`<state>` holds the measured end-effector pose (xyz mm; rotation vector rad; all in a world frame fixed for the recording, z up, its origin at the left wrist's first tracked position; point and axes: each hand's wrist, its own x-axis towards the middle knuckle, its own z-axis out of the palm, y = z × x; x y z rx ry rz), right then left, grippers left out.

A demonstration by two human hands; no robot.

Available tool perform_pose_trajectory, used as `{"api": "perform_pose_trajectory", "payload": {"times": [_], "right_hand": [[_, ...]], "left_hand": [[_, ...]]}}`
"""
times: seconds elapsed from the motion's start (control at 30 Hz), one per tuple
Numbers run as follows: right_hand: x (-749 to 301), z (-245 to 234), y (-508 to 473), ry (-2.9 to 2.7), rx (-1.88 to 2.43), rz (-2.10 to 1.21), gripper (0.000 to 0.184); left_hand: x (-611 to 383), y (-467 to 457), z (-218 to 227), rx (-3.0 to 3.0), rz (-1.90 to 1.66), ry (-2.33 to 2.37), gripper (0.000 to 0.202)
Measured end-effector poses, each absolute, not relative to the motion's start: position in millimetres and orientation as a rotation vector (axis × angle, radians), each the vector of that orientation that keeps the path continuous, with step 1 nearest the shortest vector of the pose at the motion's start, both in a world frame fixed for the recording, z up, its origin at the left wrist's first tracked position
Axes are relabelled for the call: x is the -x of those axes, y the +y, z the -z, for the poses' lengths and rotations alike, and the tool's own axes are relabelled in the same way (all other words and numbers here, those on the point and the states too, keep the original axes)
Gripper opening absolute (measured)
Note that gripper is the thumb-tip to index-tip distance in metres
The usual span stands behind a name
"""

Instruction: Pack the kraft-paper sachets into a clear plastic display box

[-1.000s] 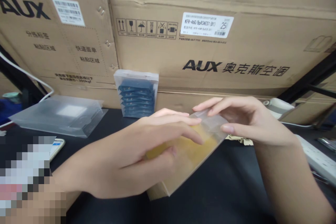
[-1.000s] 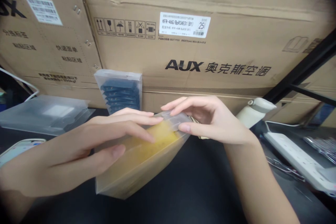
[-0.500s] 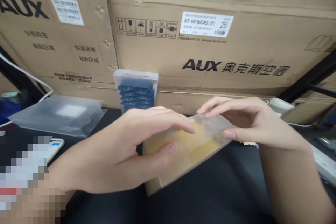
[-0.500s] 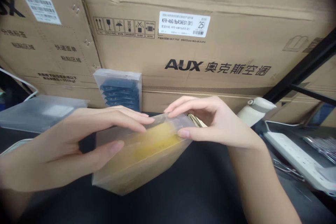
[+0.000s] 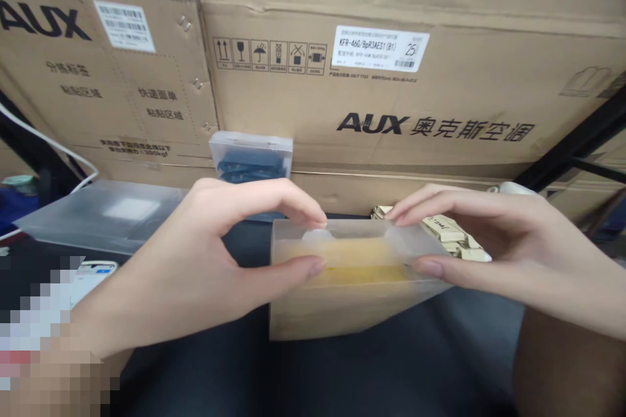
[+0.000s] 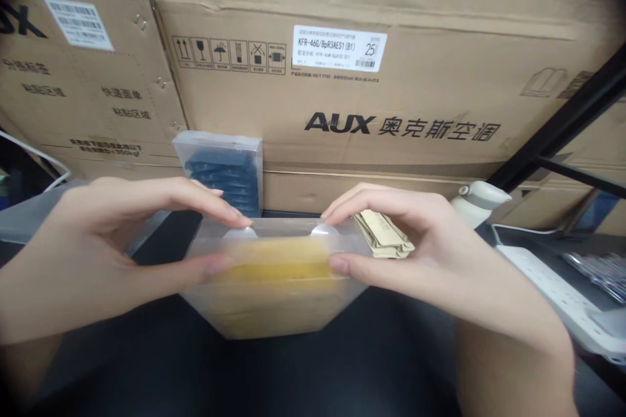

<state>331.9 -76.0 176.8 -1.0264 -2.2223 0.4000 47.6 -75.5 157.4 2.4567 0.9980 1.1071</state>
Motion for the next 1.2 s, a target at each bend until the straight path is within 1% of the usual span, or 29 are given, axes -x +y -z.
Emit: {"api": "perform_pose_trajectory", "payload": {"times": [0.07, 0.1, 0.13, 0.23, 0.27, 0.3, 0.43, 0.63, 0.73, 0.83, 0.93, 1.07, 1.2], "right_hand": [[-333.7, -176.3, -77.0, -2.212, 1.045, -0.402, 0.027], [-335.1, -176.0, -76.9, -2.225, 1.041, -0.418, 0.031], [-336.8, -175.8, -76.5, -2.254, 1.027, -0.439, 0.038], [-340.9, -174.9, -74.5, -2.393, 0.971, -0.49, 0.068], [-341.6, -174.4, -73.9, -2.429, 0.966, -0.49, 0.074], [-342.0, -173.6, -73.3, -2.447, 0.969, -0.48, 0.075], [-341.7, -169.0, -71.0, -2.442, 1.002, -0.408, 0.066], [-341.2, -167.2, -66.4, -2.397, 1.028, -0.354, 0.058], [-344.7, -167.9, -61.3, -2.328, 1.101, -0.34, 0.052], [-350.6, -167.3, -53.8, -2.255, 1.184, -0.346, 0.047], [-354.7, -164.4, -43.9, -2.175, 1.256, -0.297, 0.047], [-354.9, -155.4, -25.3, -2.124, 1.326, -0.073, 0.05], [-355.4, -141.5, -3.3, -2.039, 1.267, 0.054, 0.049]], "left_hand": [[-47.9, -73.0, -157.3, -2.43, -1.078, 0.986, 0.022], [-47.9, -71.9, -157.4, -2.416, -1.066, 0.979, 0.023], [-47.8, -70.9, -157.8, -2.403, -1.057, 0.973, 0.023], [-47.0, -69.2, -159.6, -2.378, -1.038, 0.956, 0.025], [-46.6, -68.9, -160.2, -2.375, -1.028, 0.946, 0.025], [-46.3, -68.7, -160.7, -2.375, -1.018, 0.938, 0.026], [-46.1, -66.9, -160.8, -2.399, -0.998, 0.945, 0.026], [-47.7, -64.7, -158.8, -2.429, -0.943, 1.007, 0.03], [-50.4, -66.2, -158.0, -2.516, -0.9, 1.016, 0.036], [-52.8, -66.6, -156.6, -2.609, -0.837, 0.977, 0.036], [-51.1, -63.1, -154.2, -2.662, -0.806, 0.987, 0.037], [-43.2, -51.7, -151.3, -2.745, -0.836, 1.118, 0.042], [-35.1, -34.4, -149.2, -2.797, -0.932, 1.246, 0.043]]}}
